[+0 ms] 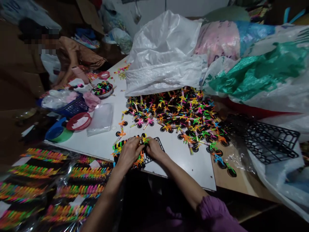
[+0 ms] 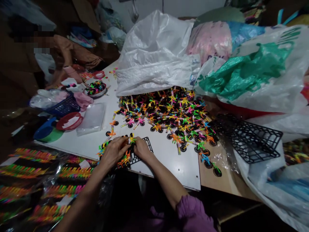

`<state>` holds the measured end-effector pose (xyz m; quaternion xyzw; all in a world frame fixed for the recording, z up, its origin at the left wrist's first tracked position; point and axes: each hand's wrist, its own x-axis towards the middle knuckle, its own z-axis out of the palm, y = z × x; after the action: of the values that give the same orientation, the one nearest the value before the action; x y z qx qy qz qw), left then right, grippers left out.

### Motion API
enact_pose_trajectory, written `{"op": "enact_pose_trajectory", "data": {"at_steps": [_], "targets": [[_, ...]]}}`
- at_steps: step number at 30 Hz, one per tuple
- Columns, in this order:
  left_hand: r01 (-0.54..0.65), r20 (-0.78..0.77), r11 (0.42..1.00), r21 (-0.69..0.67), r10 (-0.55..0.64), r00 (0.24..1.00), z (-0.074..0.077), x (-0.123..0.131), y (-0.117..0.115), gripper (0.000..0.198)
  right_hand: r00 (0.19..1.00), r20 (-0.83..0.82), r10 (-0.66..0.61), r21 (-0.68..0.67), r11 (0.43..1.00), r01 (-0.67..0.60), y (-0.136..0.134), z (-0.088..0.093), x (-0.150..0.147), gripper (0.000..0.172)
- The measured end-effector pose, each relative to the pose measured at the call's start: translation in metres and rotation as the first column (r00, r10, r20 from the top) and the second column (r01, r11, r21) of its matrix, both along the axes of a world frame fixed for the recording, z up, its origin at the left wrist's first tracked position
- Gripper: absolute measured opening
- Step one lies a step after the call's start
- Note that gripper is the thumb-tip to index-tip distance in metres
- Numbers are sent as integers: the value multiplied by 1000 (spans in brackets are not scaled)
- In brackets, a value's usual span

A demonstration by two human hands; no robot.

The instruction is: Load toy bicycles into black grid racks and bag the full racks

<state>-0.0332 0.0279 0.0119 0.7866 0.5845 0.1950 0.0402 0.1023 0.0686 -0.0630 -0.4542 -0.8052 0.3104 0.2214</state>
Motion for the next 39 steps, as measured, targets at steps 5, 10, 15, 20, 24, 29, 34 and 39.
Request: {"op": "enact_pose_trajectory", "data": {"at_steps": [5, 10, 15, 20, 24, 29, 34, 39], "targets": [[18, -4, 997, 72, -18, 1000, -4, 3, 1, 20, 970, 206, 127, 66, 988, -143, 1, -2, -4, 30], [27, 9, 995, 100, -28, 1000, -10, 7, -8, 20, 954, 198, 223, 8, 973, -230, 7, 7, 8, 22], [97, 50, 992, 79, -101, 994, -14, 5, -19, 17, 921, 113, 372, -146, 923, -355, 48, 25, 20, 18], [115, 6, 991, 74, -116, 993, -12, 5, -19, 15, 926, 378, 4, 204, 975, -87, 84, 35, -9, 30], [122, 1, 988, 98, -122, 992, -11, 3, -17, 16, 884, 454, 110, 213, 950, -227, 66, 26, 3, 26], [136, 4, 982, 129, -138, 990, -15, -2, -11, 15, 897, 440, 35, 187, 974, -130, 35, 27, 35, 23], [148, -15, 983, 106, -147, 989, -10, 0, -4, 18, 887, 420, -192, 26, 980, 200, 45, 40, 23, 29], [79, -31, 995, 67, -77, 997, -5, 3, 1, 21, 947, 268, -178, -160, 961, 225, 28, 39, 29, 21]]}}
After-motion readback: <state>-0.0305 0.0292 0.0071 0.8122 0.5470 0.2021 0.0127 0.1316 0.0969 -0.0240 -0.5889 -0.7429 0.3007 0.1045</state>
